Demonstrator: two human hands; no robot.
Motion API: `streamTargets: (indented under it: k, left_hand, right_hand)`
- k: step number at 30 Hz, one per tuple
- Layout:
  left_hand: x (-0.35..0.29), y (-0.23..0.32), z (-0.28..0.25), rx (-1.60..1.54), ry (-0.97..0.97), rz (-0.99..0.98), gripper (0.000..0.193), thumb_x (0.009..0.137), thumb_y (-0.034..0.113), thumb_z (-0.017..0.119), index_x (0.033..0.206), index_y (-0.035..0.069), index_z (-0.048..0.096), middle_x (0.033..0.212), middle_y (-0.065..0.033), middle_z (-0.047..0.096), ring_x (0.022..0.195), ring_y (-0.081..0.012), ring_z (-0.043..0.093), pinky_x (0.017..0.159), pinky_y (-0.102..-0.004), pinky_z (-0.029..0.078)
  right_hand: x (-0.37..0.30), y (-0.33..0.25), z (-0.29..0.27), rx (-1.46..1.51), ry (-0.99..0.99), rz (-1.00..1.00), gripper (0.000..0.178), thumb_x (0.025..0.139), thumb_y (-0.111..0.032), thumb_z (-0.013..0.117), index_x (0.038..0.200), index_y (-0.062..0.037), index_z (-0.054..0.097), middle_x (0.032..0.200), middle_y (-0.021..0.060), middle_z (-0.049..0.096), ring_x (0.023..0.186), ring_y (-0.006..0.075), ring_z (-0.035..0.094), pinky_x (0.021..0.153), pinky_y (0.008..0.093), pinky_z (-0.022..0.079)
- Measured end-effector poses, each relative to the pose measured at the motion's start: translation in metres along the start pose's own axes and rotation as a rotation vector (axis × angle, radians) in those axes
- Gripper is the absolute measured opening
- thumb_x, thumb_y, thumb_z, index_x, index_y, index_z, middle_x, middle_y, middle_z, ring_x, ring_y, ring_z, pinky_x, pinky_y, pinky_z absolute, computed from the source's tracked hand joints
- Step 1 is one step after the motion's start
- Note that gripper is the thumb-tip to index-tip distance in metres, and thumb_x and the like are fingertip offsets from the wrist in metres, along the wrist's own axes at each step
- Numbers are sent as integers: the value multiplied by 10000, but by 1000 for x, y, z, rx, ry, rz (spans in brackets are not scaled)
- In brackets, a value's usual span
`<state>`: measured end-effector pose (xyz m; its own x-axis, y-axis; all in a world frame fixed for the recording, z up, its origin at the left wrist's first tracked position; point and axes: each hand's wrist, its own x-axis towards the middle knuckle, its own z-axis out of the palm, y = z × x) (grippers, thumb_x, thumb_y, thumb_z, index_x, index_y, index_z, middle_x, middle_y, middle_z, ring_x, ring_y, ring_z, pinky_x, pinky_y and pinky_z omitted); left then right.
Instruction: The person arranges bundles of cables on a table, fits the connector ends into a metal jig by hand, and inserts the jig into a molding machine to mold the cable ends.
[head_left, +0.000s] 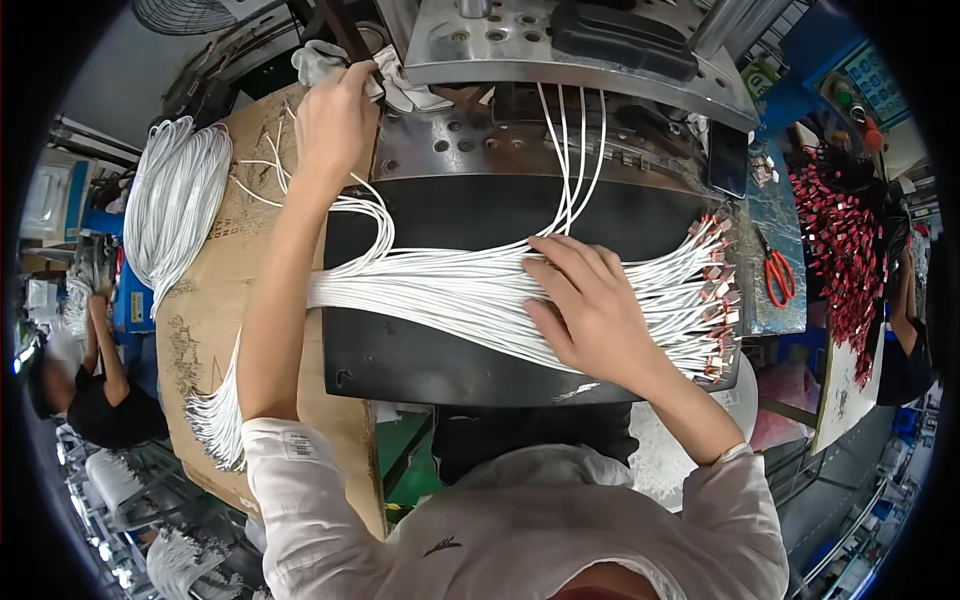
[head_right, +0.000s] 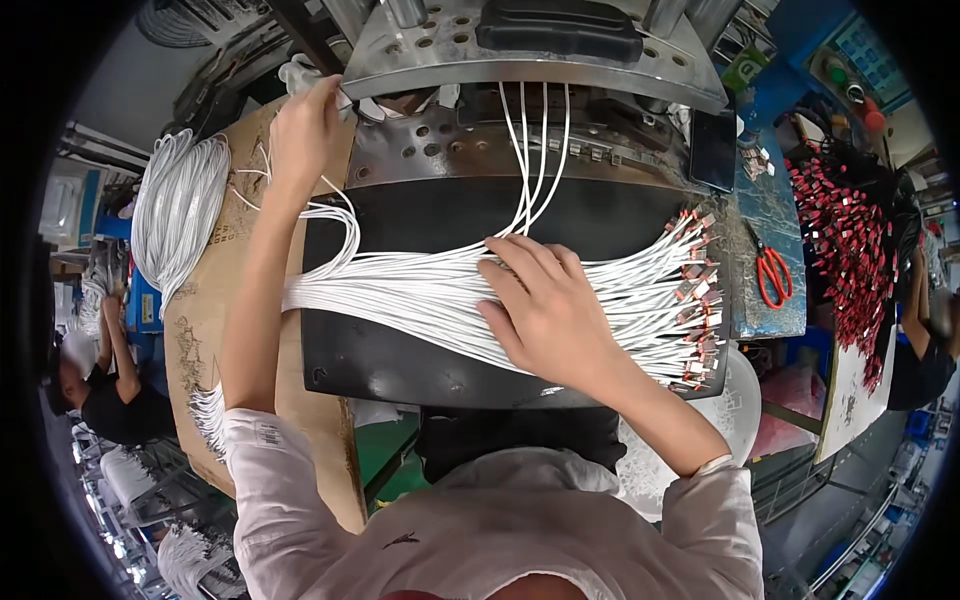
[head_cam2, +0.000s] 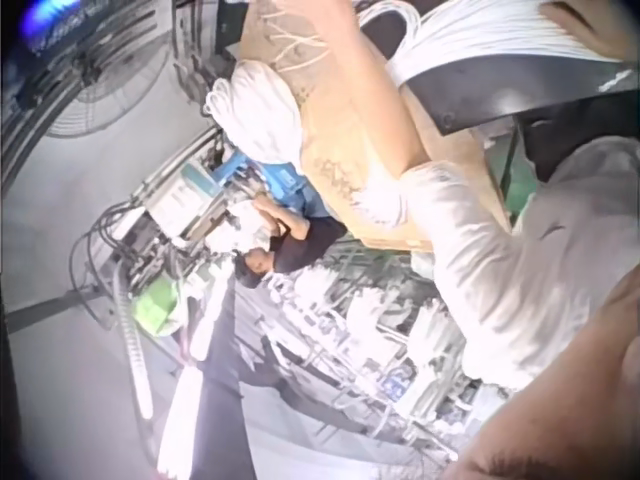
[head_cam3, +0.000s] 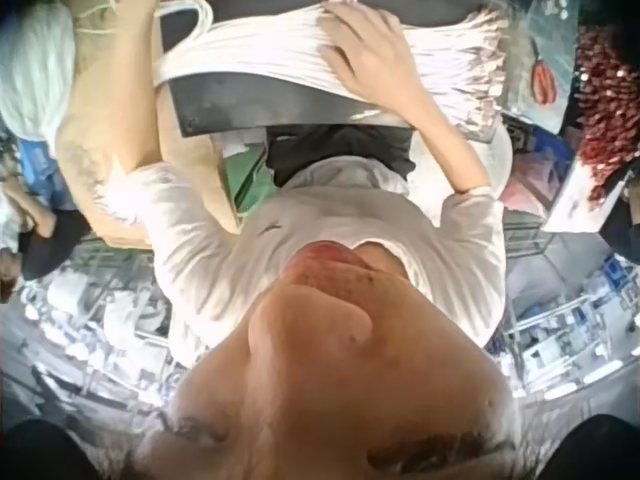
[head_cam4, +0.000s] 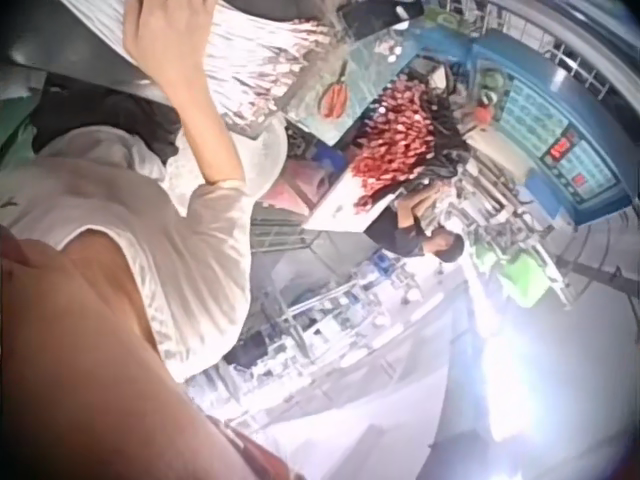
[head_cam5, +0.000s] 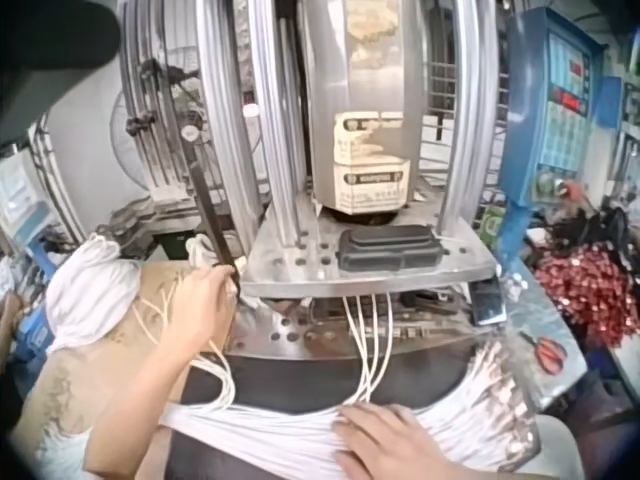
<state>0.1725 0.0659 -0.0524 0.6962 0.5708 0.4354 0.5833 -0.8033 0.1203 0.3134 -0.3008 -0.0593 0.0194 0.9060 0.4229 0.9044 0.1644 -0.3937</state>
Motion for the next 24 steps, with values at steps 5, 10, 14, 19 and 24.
streamTargets:
  k: [5,10,14,19,24]
  left_hand:
    - [11,25,16,-93,91,2,440,915,25,629,1352,23,576,1129,-217,714,990,-427,689,836,-494,565]
    - [50,31,29,-788,212,-81,394,928,-23,613,1315,-60,549,1102,-177,718,988,-302,693,898,-387,548]
    - [60,29,35,-1382,-191,-456,346,945,80,651,1263,-37,578,1066,-96,691,1052,-210,635,940,-364,508]
    - [49,33,18,-1227,-215,-522,471,972,150,644,1386,-45,531,1064,-72,686,997,-195,618,894,-369,505]
    - [24,24,-12,-240,1,-51,436,906,72,666,1342,80,648,995,-182,764,950,-366,730,841,-421,555]
  right_hand:
    - [-1,0,0,-15,-10,-9,364,883,-151,738,1195,20,663,1334,189,618,1251,352,593,1018,465,450]
    - [-1,0,1,-1,-19,2,384,885,-142,736,1223,19,653,1352,199,613,1259,367,590,1028,472,446]
    - [-2,1,1,-8,2,-8,356,881,-148,736,1187,21,666,1313,185,628,1249,341,595,1013,457,453]
    - [-5,4,4,28,8,-16,385,882,-135,734,1220,28,648,1355,195,614,1274,363,584,1027,472,448]
    - [-6,-2,-2,25,-35,21,384,882,-110,730,1239,9,653,1412,174,574,1336,359,528,1043,489,424]
